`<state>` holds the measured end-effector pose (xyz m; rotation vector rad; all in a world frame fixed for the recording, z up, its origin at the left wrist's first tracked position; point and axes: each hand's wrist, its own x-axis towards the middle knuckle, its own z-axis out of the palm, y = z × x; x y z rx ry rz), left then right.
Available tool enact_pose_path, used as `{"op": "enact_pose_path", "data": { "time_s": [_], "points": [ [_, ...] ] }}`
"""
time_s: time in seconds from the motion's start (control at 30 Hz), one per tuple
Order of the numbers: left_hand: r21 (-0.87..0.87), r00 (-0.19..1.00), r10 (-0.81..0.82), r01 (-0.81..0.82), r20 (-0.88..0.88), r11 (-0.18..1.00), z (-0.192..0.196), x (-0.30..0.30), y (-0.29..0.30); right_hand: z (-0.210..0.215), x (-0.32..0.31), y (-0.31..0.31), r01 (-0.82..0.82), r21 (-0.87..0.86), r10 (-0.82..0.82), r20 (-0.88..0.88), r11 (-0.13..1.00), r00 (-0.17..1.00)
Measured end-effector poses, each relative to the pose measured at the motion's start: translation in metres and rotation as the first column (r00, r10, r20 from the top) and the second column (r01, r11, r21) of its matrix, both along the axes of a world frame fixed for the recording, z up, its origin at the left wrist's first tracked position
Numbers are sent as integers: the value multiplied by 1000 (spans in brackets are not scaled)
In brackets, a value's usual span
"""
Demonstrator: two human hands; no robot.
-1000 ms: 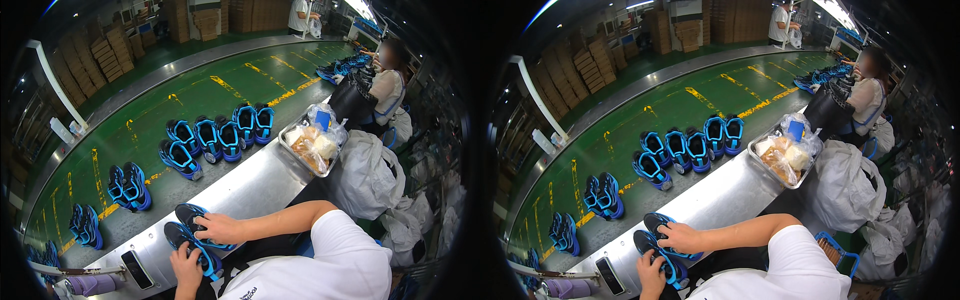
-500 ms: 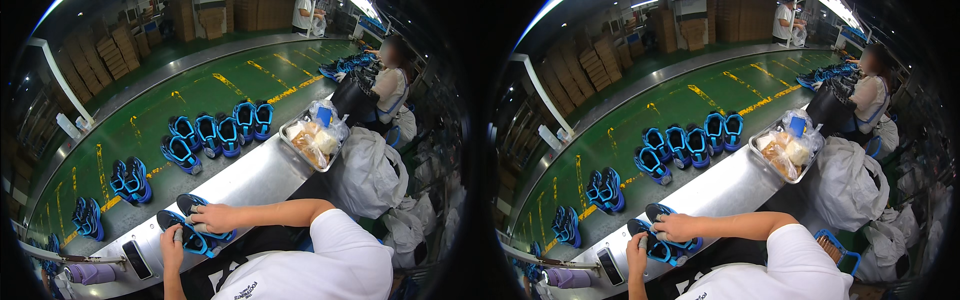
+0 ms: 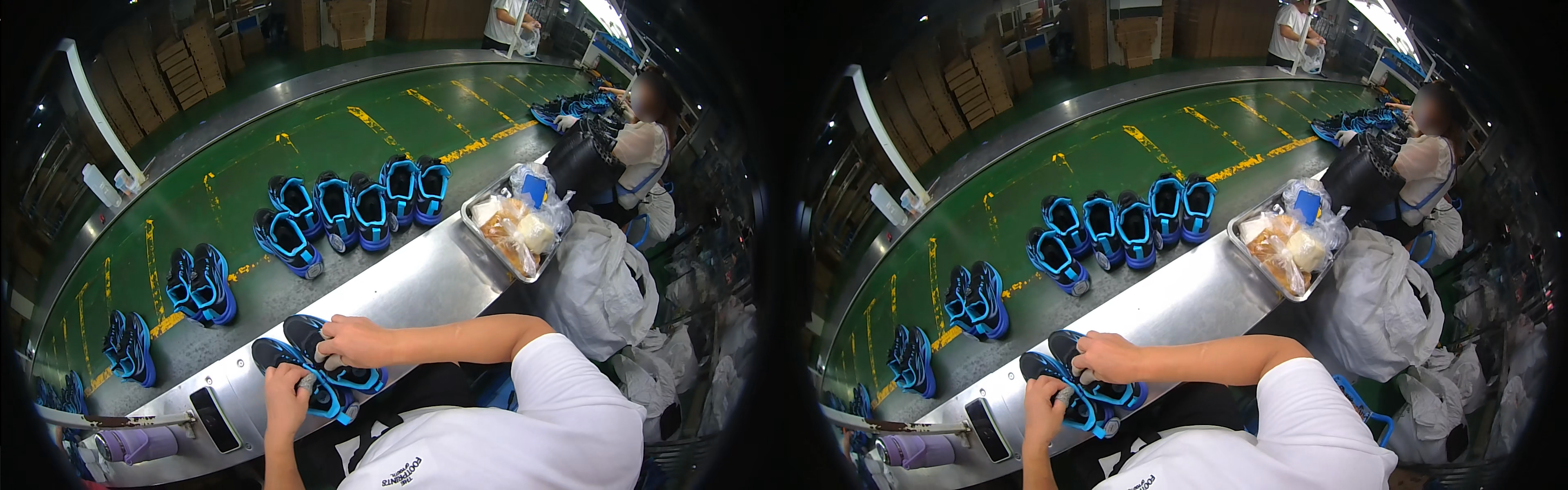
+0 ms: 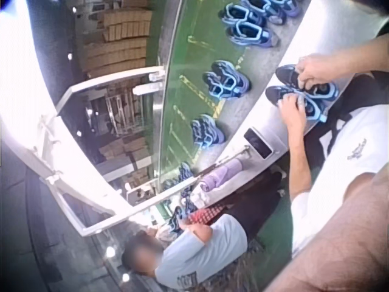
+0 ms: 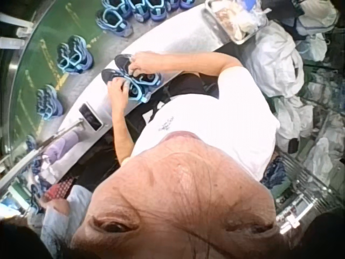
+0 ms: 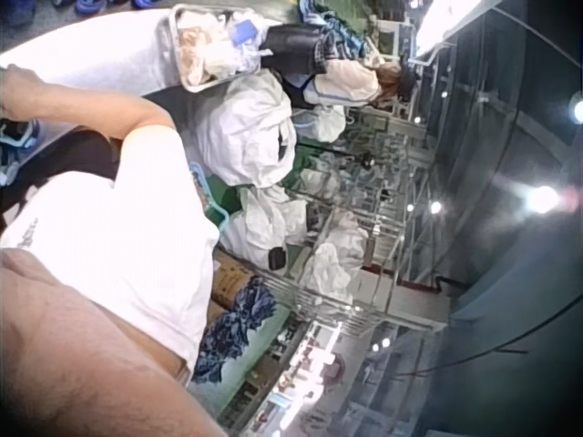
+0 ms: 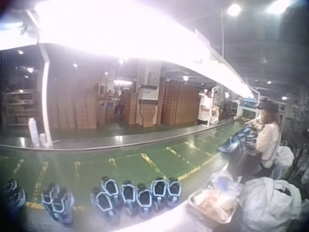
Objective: The person cleans and polishes a pair of black and blue sneakers on a metal workbench. Using a small white cloth, they wipe down the midsoles and uppers, picking up shoes from a conveyor line and placing them back after cleaning.
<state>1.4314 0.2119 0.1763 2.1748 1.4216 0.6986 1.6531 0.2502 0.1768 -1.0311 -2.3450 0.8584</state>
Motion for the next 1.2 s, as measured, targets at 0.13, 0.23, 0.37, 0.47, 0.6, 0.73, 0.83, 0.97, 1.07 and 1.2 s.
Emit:
{"op": "enact_pose_path", "data": {
  "time_s": [0.13,0.23,0.37,0.47,0.6,0.73,0.83,0.97,1.07,1.2],
  "points": [
    [-36,994,-15,11,-112,999,-17,-10,9,-15,-12,32,-154,-161,164,51,975,985],
    [-42,935,338,-335,105,941,-11,21,-16,0,8,15,-168,-199,186,75,966,980],
    [-203,944,273,-235,187,951,12,43,-40,30,39,-12,-111,-166,138,164,980,977],
    [-370,853,325,-171,409,913,16,50,-52,29,56,-9,-224,-205,233,21,953,972],
    [-207,916,359,-322,177,924,18,54,-60,44,47,-24,-71,-182,106,189,981,976],
    [-455,926,252,-102,281,885,20,42,-54,41,56,-11,-293,-298,313,23,909,949],
    [-200,933,324,-291,158,935,23,61,-62,25,60,-11,-273,-276,290,23,921,957],
    [-414,892,229,-53,389,909,4,45,-51,24,59,-24,-101,-199,122,95,975,988],
    [-434,855,370,-195,365,879,1,62,-59,15,73,-14,-163,-223,164,-12,961,986],
    [-225,925,297,-245,237,943,-10,70,-50,-3,68,0,-285,-304,299,-1,909,954]
  ]
}}
